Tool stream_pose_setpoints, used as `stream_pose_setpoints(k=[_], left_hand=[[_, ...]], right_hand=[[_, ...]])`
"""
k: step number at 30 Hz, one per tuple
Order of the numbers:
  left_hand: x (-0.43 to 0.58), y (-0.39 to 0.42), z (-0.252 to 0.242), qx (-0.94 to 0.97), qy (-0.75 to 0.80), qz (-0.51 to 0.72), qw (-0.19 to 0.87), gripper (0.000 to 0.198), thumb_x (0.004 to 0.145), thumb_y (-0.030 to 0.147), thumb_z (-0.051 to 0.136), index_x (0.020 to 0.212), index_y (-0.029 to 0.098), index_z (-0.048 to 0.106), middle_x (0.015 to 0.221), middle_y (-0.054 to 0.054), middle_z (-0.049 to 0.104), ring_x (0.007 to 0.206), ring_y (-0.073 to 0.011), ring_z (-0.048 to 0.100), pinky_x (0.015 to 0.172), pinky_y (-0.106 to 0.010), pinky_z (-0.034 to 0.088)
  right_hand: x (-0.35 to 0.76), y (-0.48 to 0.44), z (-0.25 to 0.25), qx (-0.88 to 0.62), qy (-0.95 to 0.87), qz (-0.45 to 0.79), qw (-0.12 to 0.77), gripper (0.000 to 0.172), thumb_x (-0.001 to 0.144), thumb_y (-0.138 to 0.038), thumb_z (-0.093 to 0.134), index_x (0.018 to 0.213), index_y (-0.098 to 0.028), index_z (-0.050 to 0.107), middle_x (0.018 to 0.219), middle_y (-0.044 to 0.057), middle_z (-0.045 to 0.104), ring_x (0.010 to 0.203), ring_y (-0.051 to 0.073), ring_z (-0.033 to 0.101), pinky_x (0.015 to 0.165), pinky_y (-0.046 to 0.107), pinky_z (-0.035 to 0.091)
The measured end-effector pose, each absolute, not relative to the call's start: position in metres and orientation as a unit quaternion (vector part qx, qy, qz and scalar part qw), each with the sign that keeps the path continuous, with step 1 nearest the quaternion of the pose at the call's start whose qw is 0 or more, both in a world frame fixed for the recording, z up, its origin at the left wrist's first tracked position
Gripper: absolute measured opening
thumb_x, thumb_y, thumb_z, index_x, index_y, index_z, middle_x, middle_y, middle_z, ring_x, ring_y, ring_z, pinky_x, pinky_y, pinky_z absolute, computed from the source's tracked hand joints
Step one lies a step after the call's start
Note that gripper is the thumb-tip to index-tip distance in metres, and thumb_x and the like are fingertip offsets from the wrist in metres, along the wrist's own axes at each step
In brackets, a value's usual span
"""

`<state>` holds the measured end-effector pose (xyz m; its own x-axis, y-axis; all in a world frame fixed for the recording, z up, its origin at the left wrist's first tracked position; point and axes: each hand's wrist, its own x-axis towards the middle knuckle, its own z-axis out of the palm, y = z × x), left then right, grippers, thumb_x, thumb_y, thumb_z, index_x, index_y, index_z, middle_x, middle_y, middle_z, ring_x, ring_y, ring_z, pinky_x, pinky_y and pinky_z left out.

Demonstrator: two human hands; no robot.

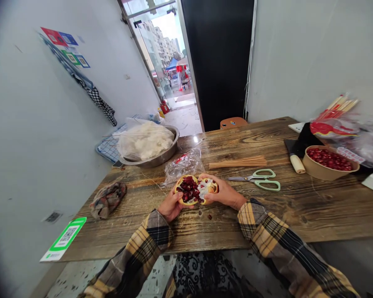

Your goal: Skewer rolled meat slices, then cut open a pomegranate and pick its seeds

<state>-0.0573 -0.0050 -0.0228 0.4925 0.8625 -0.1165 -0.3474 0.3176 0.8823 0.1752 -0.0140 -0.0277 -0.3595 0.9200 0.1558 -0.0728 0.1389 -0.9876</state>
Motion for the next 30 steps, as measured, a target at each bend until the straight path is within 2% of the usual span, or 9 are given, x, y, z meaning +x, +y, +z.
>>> stream_pose_setpoints(k=[7, 11, 18, 22, 30], left_hand=[[-0.052, -0.011, -0.023, 0.418, 0.309, 0.411, 0.749, 0.07, 0.07, 0.031, 0.075, 0.132, 0.025, 0.043, 0.115, -0.01, 0.066, 0.083, -0.0237, 0.07, 0.063, -0.037, 0.062], [-0.049, -0.014, -0.023, 0.402, 0.315, 0.42, 0.75, 0.066, 0.07, 0.03, 0.075, 0.128, 0.022, 0.046, 0.108, -0.01, 0.068, 0.081, -0.024, 0.07, 0.059, -0.034, 0.061], [-0.045, -0.021, -0.024, 0.393, 0.317, 0.442, 0.742, 0.069, 0.072, 0.031, 0.074, 0.133, 0.026, 0.042, 0.125, -0.011, 0.061, 0.088, -0.0254, 0.07, 0.06, -0.034, 0.061], [-0.044, -0.025, -0.023, 0.384, 0.311, 0.451, 0.743, 0.058, 0.074, 0.034, 0.072, 0.125, 0.021, 0.049, 0.114, -0.01, 0.066, 0.089, -0.0249, 0.069, 0.062, -0.032, 0.061], [-0.041, -0.03, -0.017, 0.344, 0.333, 0.46, 0.748, 0.058, 0.075, 0.037, 0.071, 0.124, 0.013, 0.05, 0.111, -0.015, 0.068, 0.091, -0.0272, 0.069, 0.062, -0.028, 0.059]], right_hand=[[0.182, -0.016, -0.03, -0.341, -0.595, 0.566, 0.457, 0.071, 0.063, -0.037, 0.078, 0.127, -0.019, 0.053, 0.115, 0.007, 0.067, 0.103, 0.023, 0.063, 0.098, 0.041, 0.044], [0.184, -0.016, -0.035, -0.334, -0.573, 0.588, 0.463, 0.07, 0.063, -0.038, 0.079, 0.126, -0.019, 0.053, 0.113, 0.007, 0.068, 0.101, 0.022, 0.064, 0.096, 0.04, 0.045], [0.185, -0.017, -0.035, -0.335, -0.559, 0.596, 0.468, 0.068, 0.065, -0.036, 0.078, 0.127, -0.021, 0.054, 0.115, 0.006, 0.068, 0.102, 0.021, 0.064, 0.095, 0.039, 0.047], [0.185, -0.019, -0.032, -0.317, -0.541, 0.612, 0.482, 0.069, 0.065, -0.037, 0.078, 0.128, -0.022, 0.054, 0.12, 0.006, 0.067, 0.104, 0.021, 0.064, 0.099, 0.04, 0.045], [0.182, -0.021, -0.032, -0.274, -0.493, 0.647, 0.512, 0.066, 0.065, -0.039, 0.078, 0.124, -0.021, 0.056, 0.123, 0.008, 0.065, 0.11, 0.023, 0.062, 0.102, 0.041, 0.042]])
